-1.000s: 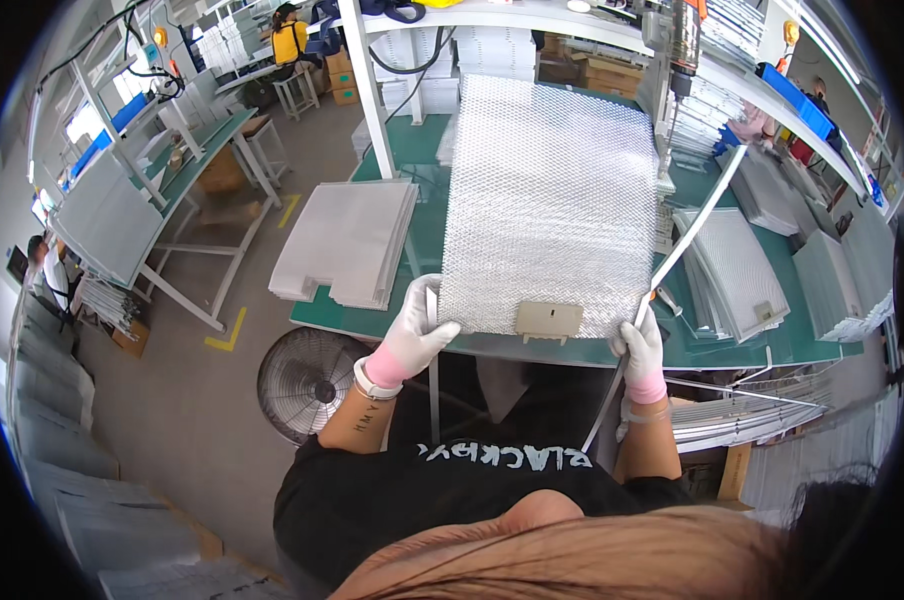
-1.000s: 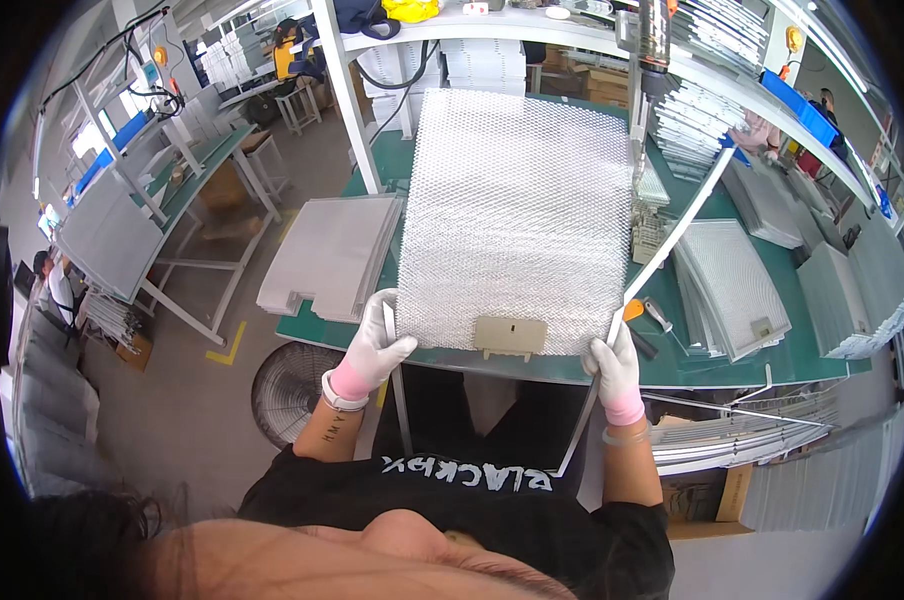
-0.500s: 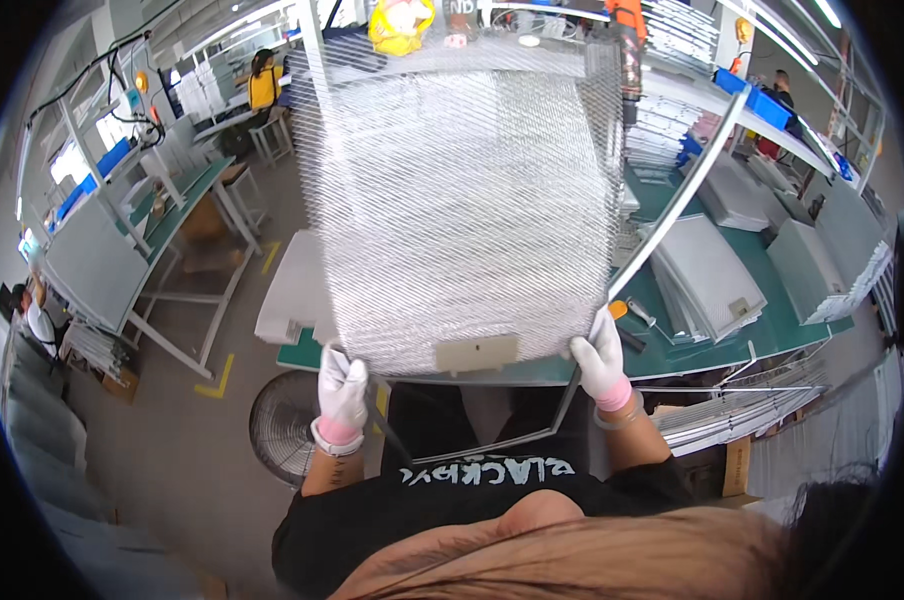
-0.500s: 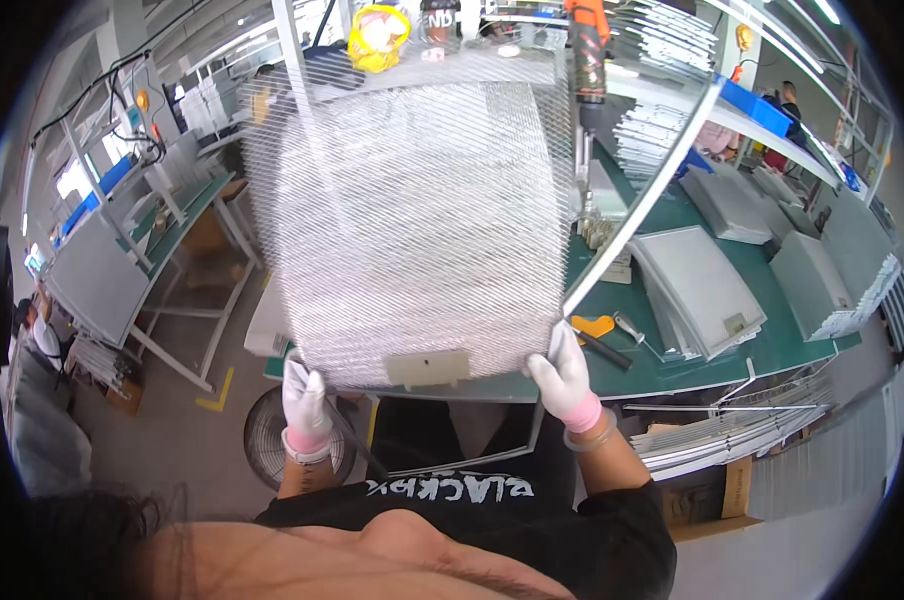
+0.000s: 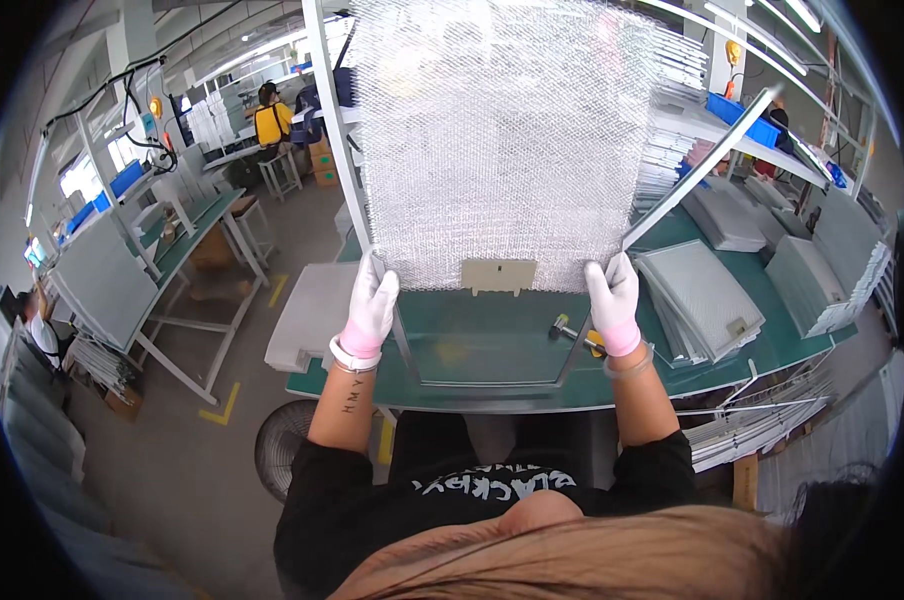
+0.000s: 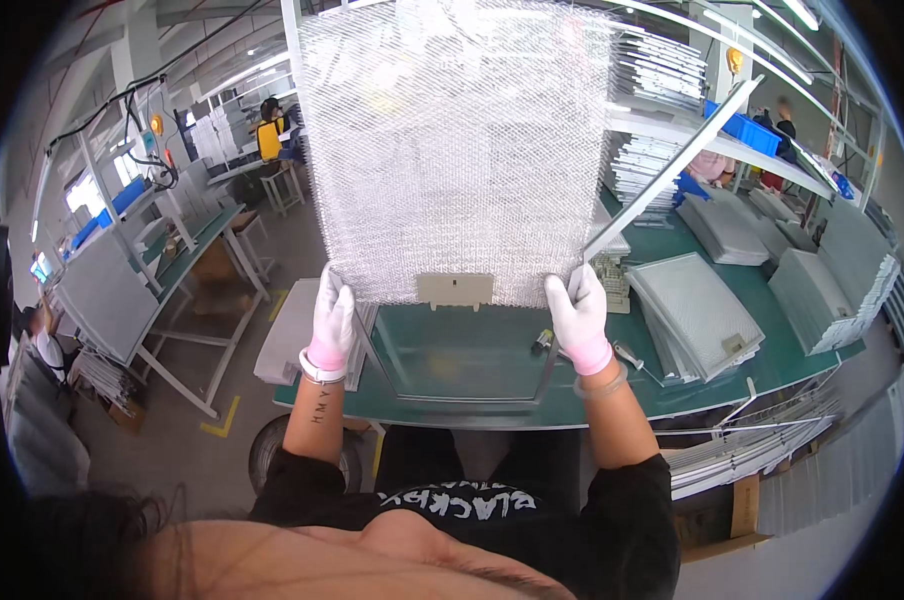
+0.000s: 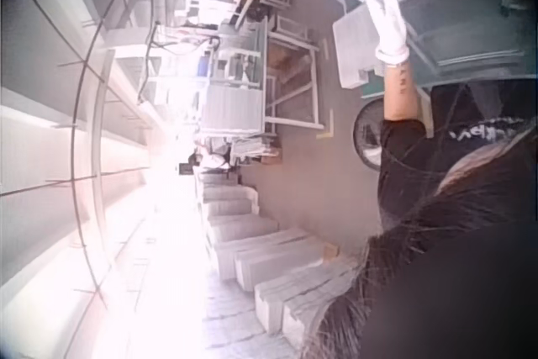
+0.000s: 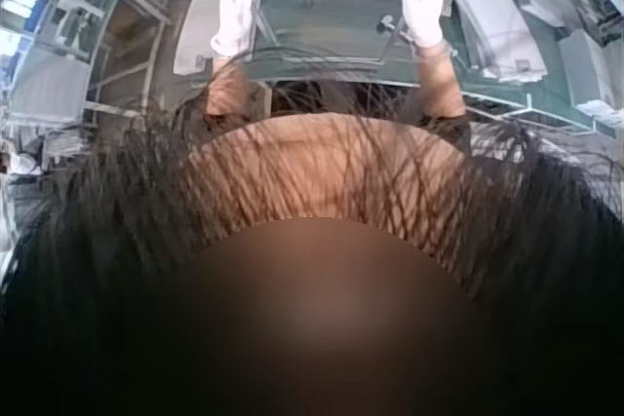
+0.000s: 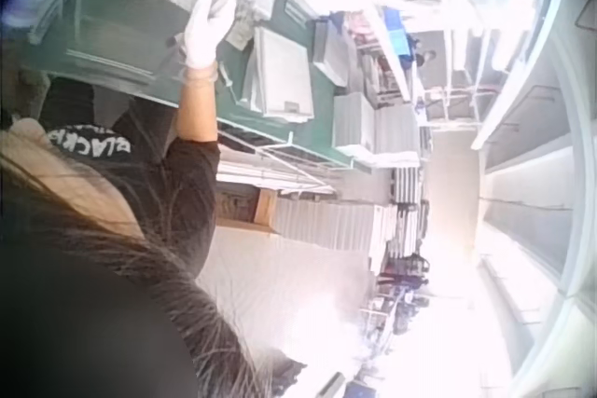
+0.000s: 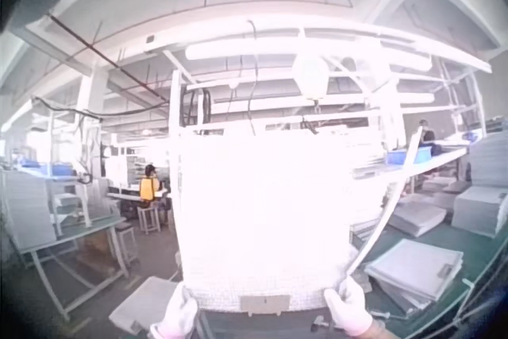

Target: Assembling a mesh filter unit by attaching a plastic housing component using an electric screwdriver.

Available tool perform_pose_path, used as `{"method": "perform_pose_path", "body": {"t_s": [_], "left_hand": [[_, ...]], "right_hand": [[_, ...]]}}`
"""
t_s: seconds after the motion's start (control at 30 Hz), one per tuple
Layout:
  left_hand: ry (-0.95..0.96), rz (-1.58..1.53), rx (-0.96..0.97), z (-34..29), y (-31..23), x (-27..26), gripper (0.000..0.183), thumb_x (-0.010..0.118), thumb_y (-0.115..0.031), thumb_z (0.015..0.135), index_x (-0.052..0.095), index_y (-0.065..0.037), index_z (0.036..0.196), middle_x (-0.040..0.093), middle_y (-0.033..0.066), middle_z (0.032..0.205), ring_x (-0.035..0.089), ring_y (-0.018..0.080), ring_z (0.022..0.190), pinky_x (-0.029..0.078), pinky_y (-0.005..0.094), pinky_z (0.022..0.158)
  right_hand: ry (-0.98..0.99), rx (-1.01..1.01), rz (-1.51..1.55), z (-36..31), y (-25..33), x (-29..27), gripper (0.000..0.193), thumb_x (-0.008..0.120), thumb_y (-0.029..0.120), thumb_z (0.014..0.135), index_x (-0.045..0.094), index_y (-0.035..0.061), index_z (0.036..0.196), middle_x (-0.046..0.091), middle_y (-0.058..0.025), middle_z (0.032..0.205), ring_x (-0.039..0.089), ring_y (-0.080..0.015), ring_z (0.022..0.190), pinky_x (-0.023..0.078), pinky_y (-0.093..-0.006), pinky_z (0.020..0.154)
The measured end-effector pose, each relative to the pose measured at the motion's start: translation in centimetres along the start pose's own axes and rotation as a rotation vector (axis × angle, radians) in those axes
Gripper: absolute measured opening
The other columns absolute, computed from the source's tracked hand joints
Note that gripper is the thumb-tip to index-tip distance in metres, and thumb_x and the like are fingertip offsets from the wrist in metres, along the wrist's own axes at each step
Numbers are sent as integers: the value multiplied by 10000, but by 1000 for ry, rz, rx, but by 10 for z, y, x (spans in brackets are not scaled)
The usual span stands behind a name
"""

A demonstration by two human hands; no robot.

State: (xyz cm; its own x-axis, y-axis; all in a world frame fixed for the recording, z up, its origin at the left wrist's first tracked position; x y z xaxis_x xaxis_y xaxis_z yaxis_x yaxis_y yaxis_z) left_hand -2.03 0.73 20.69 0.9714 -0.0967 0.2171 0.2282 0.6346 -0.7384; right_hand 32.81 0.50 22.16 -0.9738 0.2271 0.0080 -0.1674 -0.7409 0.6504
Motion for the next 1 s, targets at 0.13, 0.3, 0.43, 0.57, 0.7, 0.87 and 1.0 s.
{"method": "perform_pose_path", "body": {"t_s": [0.13,0.3,0.43,0.57,0.7,0.87,1.0], "left_hand": [[-30,60,5,10,14,16,288,552,-24,948,511,-7,1233,530,-52,898,445,18,752,391,180,649],[-49,200,7,-10,37,3,336,566,-34,928,495,7,1253,559,-16,966,486,41,794,430,202,704],[-94,229,88,-23,45,-3,435,528,16,913,447,23,1341,575,50,1181,544,106,1002,467,286,876],[1,275,-275,-64,105,-22,467,542,-9,912,419,44,1360,579,90,1239,543,158,1142,419,312,995],[250,377,-366,-79,102,-23,556,601,-36,879,398,39,1390,542,99,1308,511,184,1216,390,336,1044],[173,-34,-94,-19,30,-18,584,543,41,827,397,39,1392,526,106,1334,505,203,1249,381,356,1073],[5,185,-259,-8,55,-22,416,563,31,890,491,41,1300,608,69,1214,564,131,1109,435,290,965]], "right_hand": [[-101,73,140,-2,-30,0,169,594,44,903,468,51,790,403,52,673,357,-42,629,331,-224,552],[-92,44,-55,-12,-30,10,275,636,81,893,418,56,726,351,43,623,321,-60,595,319,-257,527],[-68,52,-106,-20,-47,10,152,626,85,886,517,5,817,436,3,644,379,-84,606,361,-264,541],[89,170,-112,-71,-71,11,230,559,24,866,600,-61,1077,660,-81,880,609,-126,831,496,-287,774],[278,391,21,-97,-95,2,379,567,24,846,552,-55,1217,637,-75,1073,593,-138,1013,467,-288,908],[95,227,180,-17,-24,6,358,508,-56,846,529,-48,1203,614,-70,1135,571,-126,1039,446,-284,928],[168,578,-261,-18,-53,-2,258,565,3,917,555,-44,1170,642,-53,1086,582,-107,989,453,-265,892]]}}
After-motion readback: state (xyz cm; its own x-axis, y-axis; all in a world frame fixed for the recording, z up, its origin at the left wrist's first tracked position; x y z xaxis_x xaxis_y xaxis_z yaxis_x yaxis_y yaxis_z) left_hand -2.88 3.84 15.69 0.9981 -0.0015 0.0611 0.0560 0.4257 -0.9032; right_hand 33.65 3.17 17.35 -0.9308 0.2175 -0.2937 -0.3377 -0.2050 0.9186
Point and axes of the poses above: each hand's wrist, its own z-axis towards the middle knuckle, its own x-axis out of the palm, y = z × x, the point moved 7 cm from there along z, towards the middle knuckle
